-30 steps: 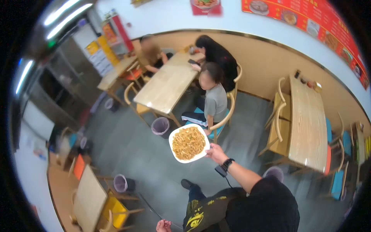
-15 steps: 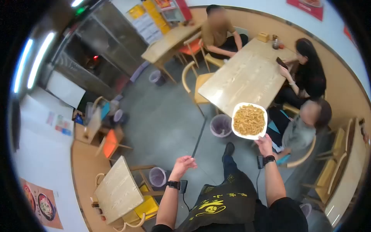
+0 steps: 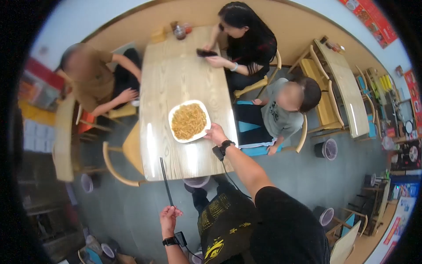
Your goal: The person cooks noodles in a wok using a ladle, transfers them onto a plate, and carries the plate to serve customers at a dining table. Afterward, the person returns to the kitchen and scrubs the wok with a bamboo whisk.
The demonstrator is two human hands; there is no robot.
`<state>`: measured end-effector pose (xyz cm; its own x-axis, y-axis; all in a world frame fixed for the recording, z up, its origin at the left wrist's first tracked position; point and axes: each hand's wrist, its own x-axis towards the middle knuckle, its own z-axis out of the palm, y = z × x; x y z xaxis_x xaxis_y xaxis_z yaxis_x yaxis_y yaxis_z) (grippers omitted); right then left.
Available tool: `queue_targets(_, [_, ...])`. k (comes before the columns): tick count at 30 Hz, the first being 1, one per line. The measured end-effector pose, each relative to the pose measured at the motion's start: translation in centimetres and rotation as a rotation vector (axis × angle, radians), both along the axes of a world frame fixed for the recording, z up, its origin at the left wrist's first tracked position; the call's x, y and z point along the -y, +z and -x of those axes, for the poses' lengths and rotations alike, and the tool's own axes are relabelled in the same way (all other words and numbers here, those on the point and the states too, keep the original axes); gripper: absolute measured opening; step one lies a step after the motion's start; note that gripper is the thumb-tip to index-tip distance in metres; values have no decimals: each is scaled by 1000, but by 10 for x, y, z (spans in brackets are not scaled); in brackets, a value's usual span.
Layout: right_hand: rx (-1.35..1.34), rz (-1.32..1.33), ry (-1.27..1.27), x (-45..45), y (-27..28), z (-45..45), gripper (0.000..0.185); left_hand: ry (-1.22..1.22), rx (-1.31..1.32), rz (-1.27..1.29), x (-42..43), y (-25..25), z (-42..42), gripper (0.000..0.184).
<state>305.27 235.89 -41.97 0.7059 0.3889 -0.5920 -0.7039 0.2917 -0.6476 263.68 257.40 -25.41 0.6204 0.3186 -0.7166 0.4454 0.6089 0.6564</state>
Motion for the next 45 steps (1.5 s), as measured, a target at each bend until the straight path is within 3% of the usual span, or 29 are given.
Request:
queue_targets(3, [-11,133,66,-155,-1,22,33,-25,7,83,-152,-21,7,14])
queue_targets(9, [24,134,76,-400,-35,-14,31,-130,93,61,-391,-86,-91,16])
queue_targets(15, [53,81,109,-549,-39,-40,28,-246,122,68,-517,-111,-169,18])
queue_targets(17, [95,62,109,-571,-56,-48,25,-267,118,77,-533,-118,-194,18])
queue_targets(20, [100,198,141,-588,-39,-52,19,-283,125,101,-544,-134,-234,18])
queue_targets(25, [232,376,181,-559,-39,-28,20,-322,126,85,-544,-158,-293,18])
queue_targets(29, [192,350,267,-478,25,49,24,-336,144,149,-535,-185,-329,18])
queue_targets(34, [-89,409,229,-347,46,162,23,-348,134,154,-527,-208,-339,22])
queue_targets(37, [-285,404,139,-291,62,215,25,-338,128,120,-524,-200,-338,24])
queue_targets(40, [-335,416,142,-256,74,245,24,-239,124,143,-520,-194,-333,23])
queue_targets(43, [-315,420,138,-219,70,275,25,-235,142,-25,-514,-178,-282,21])
queue_targets(44, [-321,458,141,-207,64,285,25,-428,175,-176,-519,-176,-258,20])
queue_targets(45, [-322,501,128,-192,52,299,25,-466,94,-176,-520,-162,-232,15])
